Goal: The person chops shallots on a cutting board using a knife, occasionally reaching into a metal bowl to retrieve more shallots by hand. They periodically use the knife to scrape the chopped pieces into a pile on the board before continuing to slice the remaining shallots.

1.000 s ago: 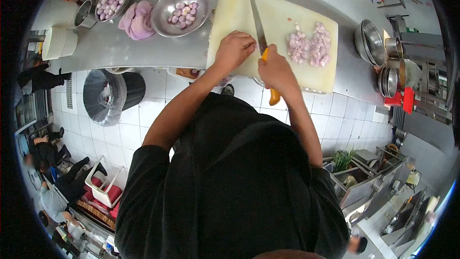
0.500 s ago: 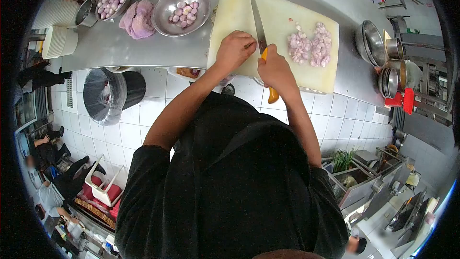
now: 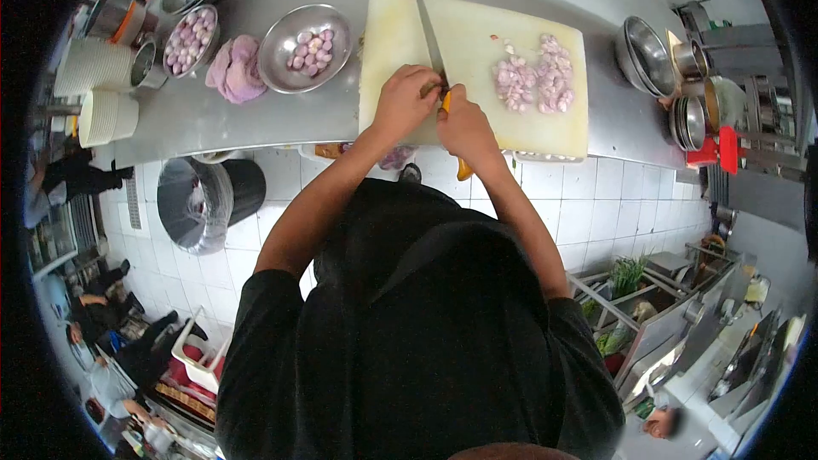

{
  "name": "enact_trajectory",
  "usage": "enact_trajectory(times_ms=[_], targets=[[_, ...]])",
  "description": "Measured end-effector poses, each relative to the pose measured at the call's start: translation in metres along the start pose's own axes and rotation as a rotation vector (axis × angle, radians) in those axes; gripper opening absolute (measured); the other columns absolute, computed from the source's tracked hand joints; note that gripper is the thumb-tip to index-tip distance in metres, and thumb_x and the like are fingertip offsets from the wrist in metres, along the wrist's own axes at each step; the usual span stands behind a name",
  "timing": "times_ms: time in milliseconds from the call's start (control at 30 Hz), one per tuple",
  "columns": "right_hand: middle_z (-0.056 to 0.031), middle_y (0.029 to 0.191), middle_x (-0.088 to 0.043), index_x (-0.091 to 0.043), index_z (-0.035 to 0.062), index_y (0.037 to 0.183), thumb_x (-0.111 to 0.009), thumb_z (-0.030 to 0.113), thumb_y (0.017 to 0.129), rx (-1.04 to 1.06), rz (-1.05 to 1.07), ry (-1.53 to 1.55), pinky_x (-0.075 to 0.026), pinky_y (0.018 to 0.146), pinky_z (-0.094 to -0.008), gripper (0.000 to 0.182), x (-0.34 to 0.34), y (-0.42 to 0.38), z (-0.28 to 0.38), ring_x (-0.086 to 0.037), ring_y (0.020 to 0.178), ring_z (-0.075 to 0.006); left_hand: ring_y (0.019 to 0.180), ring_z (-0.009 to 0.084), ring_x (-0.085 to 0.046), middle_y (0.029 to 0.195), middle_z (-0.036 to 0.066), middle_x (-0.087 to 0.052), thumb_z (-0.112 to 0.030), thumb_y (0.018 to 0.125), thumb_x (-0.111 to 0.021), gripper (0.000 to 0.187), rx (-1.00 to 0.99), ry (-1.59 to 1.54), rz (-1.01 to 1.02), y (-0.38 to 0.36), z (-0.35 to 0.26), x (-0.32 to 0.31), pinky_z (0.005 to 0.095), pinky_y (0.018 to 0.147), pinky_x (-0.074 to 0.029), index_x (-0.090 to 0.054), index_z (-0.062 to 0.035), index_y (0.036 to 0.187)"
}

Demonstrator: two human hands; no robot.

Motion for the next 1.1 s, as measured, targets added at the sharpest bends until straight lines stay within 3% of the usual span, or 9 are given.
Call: enact_trajectory(times_ms=[233, 333, 400, 500, 600, 733, 833, 1100], targets=[[-0.0353, 0.091, -0.067, -0.043, -0.0037, 0.116, -0.057, 0.016, 0.092, -0.005, -0.058, 0.043, -0.052, 0.083, -0.0586, 0.034, 0.005, -0.002, -0.014, -0.067, 0.09, -0.0519, 0.088, 0.0285, -0.069, 0.095, 0.012, -0.071, -0.012, 0.081, -0.071, 0.019, 0.007, -0.007, 0.195, 0.016, 0.003, -0.001, 0.0375, 0.081, -0.055, -0.074, -0.0034, 0.098], [-0.0352, 0.09, -0.067, -0.043, -0.004, 0.116, -0.057, 0.017, 0.092, -0.014, -0.12, -0.017, -0.052, 0.083, -0.0584, 0.034, 0.019, -0.006, -0.029, -0.067, 0.089, -0.0515, 0.084, 0.0262, -0.07, 0.093, 0.013, -0.07, -0.013, 0.082, -0.072, 0.017, -0.081, 0.049, 0.283, 0.022, 0.002, 0.0, 0.0362, 0.078, -0.056, -0.074, -0.0026, 0.095], [-0.035, 0.089, -0.067, -0.044, -0.0043, 0.116, -0.057, 0.016, 0.092, -0.045, -0.134, 0.008, -0.052, 0.082, -0.0584, 0.035, 0.023, 0.0, -0.052, -0.067, 0.088, -0.0515, 0.084, 0.0259, -0.071, 0.092, 0.013, -0.071, -0.015, 0.082, -0.072, 0.017, -0.036, 0.084, 0.317, 0.027, 0.004, 0.003, 0.0353, 0.078, -0.056, -0.076, -0.0027, 0.094], [-0.0314, 0.081, -0.066, -0.046, -0.0031, 0.112, -0.057, 0.017, 0.096, 0.005, -0.246, 0.046, -0.056, 0.065, -0.0509, 0.028, 0.033, 0.001, -0.063, -0.068, 0.066, -0.0444, 0.079, 0.0257, -0.072, 0.087, 0.013, -0.073, -0.016, 0.083, -0.072, 0.017, 0.066, 0.141, 0.328, 0.027, 0.001, 0.007, 0.0349, 0.076, -0.057, -0.078, -0.0039, 0.094], [-0.0349, 0.086, -0.066, -0.045, -0.0042, 0.115, -0.058, 0.018, 0.092, 0.004, -0.154, 0.093, -0.052, 0.08, -0.0593, 0.034, 0.031, -0.012, -0.047, -0.066, 0.086, -0.0521, 0.071, 0.0241, -0.073, 0.079, 0.014, -0.074, -0.015, 0.084, -0.073, 0.016, 0.178, 0.148, 0.27, 0.024, -0.003, 0.008, 0.034, 0.072, -0.058, -0.079, -0.0042, 0.094], [-0.0351, 0.088, -0.066, -0.043, -0.0033, 0.114, -0.058, 0.019, 0.093, -0.014, -0.05, 0.084, -0.051, 0.081, -0.0595, 0.034, 0.014, -0.023, -0.018, -0.066, 0.087, -0.0525, 0.065, 0.0198, -0.073, 0.073, 0.013, -0.075, -0.015, 0.085, -0.074, 0.018, 0.432, 0.024, 0.202, 0.012, -0.002, 0.001, 0.0318, 0.065, -0.058, -0.079, -0.0011, 0.095], [-0.0345, 0.09, -0.067, -0.042, -0.0026, 0.113, -0.057, 0.018, 0.093, 0.0, -0.037, 0.09, -0.051, 0.082, -0.0602, 0.032, 0.003, -0.025, -0.012, -0.066, 0.088, -0.0532, 0.062, 0.0275, -0.072, 0.07, 0.017, -0.072, -0.016, 0.081, -0.069, 0.018, 0.482, -0.085, 0.093, 0.006, -0.001, -0.006, 0.0356, 0.066, -0.058, -0.079, -0.0012, 0.084], [-0.0353, 0.081, -0.065, -0.04, -0.0034, 0.108, -0.054, 0.014, 0.094, 0.068, -0.079, 0.042, -0.051, 0.077, -0.0592, 0.027, -0.001, -0.025, -0.009, -0.065, 0.082, -0.0535, 0.067, 0.0161, -0.074, 0.077, 0.014, -0.076, -0.009, 0.084, -0.072, 0.018, 0.645, -0.265, 0.159, 0.007, -0.003, -0.005, 0.0277, 0.063, -0.059, -0.077, 0.0075, 0.089]])
Point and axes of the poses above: each hand's wrist, its own y-axis towards the middle knuckle, its own x-axis out of the back of the hand, z = x × y, the point moved 5 cm from there along y, towards the middle knuckle
